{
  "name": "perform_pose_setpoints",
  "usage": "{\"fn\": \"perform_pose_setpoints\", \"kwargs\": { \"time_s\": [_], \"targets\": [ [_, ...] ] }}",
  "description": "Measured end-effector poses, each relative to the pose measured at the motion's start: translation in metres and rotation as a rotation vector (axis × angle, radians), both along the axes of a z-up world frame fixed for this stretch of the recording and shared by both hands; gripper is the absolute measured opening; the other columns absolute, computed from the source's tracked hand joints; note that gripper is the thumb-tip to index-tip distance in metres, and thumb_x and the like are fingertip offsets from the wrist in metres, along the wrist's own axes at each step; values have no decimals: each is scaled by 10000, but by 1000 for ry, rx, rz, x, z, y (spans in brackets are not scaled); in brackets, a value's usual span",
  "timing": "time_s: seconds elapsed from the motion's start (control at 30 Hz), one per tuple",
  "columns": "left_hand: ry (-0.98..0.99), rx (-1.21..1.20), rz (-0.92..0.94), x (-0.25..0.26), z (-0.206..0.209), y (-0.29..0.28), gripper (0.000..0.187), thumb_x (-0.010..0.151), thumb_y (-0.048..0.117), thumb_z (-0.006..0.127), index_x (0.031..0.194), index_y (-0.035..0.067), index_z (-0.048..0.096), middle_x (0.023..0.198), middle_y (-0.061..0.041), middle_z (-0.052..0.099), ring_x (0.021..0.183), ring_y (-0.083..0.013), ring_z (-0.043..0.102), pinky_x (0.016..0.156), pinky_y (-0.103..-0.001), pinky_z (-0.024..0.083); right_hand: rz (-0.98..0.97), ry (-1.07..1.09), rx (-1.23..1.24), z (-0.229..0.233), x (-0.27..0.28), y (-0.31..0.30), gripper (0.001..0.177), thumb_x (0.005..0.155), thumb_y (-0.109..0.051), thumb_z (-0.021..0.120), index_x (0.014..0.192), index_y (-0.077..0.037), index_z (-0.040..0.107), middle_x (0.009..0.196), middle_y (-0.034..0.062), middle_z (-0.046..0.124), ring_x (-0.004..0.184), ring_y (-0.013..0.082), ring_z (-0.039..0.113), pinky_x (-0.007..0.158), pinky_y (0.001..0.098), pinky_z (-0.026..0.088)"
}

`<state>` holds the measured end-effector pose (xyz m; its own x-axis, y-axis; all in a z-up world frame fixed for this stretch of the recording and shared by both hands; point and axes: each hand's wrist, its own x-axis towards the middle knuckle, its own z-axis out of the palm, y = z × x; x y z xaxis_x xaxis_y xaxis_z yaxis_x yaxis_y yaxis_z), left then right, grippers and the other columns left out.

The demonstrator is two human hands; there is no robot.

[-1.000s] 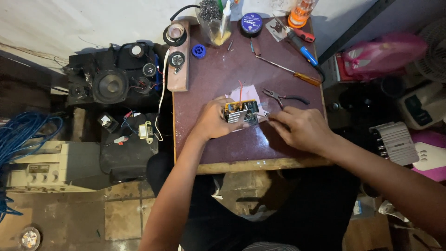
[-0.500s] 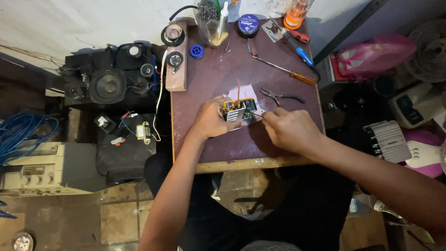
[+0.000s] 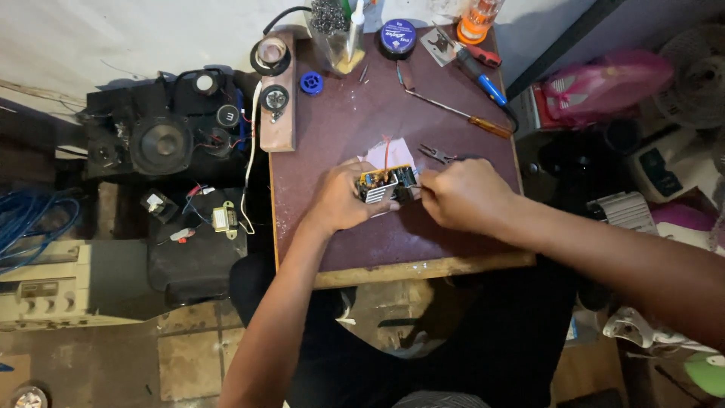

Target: The person uses a screwdriver to loosen screws on a small electronic device, then uses pliers to manipulate wires and components. They turn the device over to inspect the circuit board and continue adjusting internal parts.

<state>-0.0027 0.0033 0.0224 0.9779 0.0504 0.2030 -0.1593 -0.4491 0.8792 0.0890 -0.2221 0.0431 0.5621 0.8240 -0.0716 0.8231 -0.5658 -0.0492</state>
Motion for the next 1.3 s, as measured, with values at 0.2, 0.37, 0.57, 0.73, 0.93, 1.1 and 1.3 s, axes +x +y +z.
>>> {"fn": "perform_pose_setpoints", "kwargs": {
  "time_s": [0.2, 0.37, 0.57, 0.73, 0.93, 1.1, 1.3],
  "targets": [
    [-55, -19, -20, 3, -4, 0, 373, 580, 220, 952, 826, 65, 717, 714, -151, 637, 696, -354, 653, 624, -387, 517, -79, 191, -69, 10, 33, 16, 209, 836, -451, 689, 829, -256, 763, 653, 92, 734, 729, 411, 750, 637, 512, 601],
    [-39, -52, -39, 2, -7, -1, 356, 598, 196, 944, 836, 54, 720, 734, -157, 651, 737, -356, 643, 682, -386, 519, -72, 348, -162, 14, 61, 32, 241, 789, -485, 710, 791, -254, 776, 732, 64, 769, 842, 379, 755, 701, 481, 589],
    [-42, -52, -47, 3, -4, -2, 397, 603, 219, 964, 867, 60, 716, 751, -153, 658, 759, -346, 642, 700, -389, 516, -45, 471, -160, 20, 79, 41, 224, 728, -400, 763, 852, -220, 814, 826, 70, 795, 920, 378, 747, 773, 515, 577],
    [-17, -72, -54, 2, -4, -2, 375, 617, 219, 964, 865, 70, 725, 755, -136, 644, 756, -331, 634, 702, -377, 509, 31, 574, -189, 19, 96, 48, 217, 720, -359, 788, 875, -213, 831, 845, 61, 814, 924, 329, 760, 773, 447, 588],
    [1, -37, -51, 1, 0, -1, 383, 616, 205, 962, 882, 69, 720, 760, -129, 624, 766, -341, 636, 705, -389, 517, 102, 668, -157, 15, 110, 53, 261, 683, -259, 825, 885, -96, 799, 821, 155, 799, 871, 357, 763, 736, 461, 576],
    [10, -57, -53, 2, -8, -1, 412, 610, 205, 963, 909, 65, 718, 764, -131, 599, 764, -341, 635, 705, -383, 511, 143, 742, -148, 5, 113, 54, 286, 671, -318, 844, 642, -83, 686, 534, 63, 667, 569, 189, 624, 534, 339, 456],
    [-8, -62, -67, 2, -3, -3, 387, 632, 163, 953, 907, 47, 707, 761, -156, 592, 758, -363, 627, 699, -405, 503, 217, 760, -102, -10, 126, 52, 380, 685, -293, 836, 562, -49, 572, 451, 18, 543, 504, 153, 502, 481, 316, 380]
  ]
}}
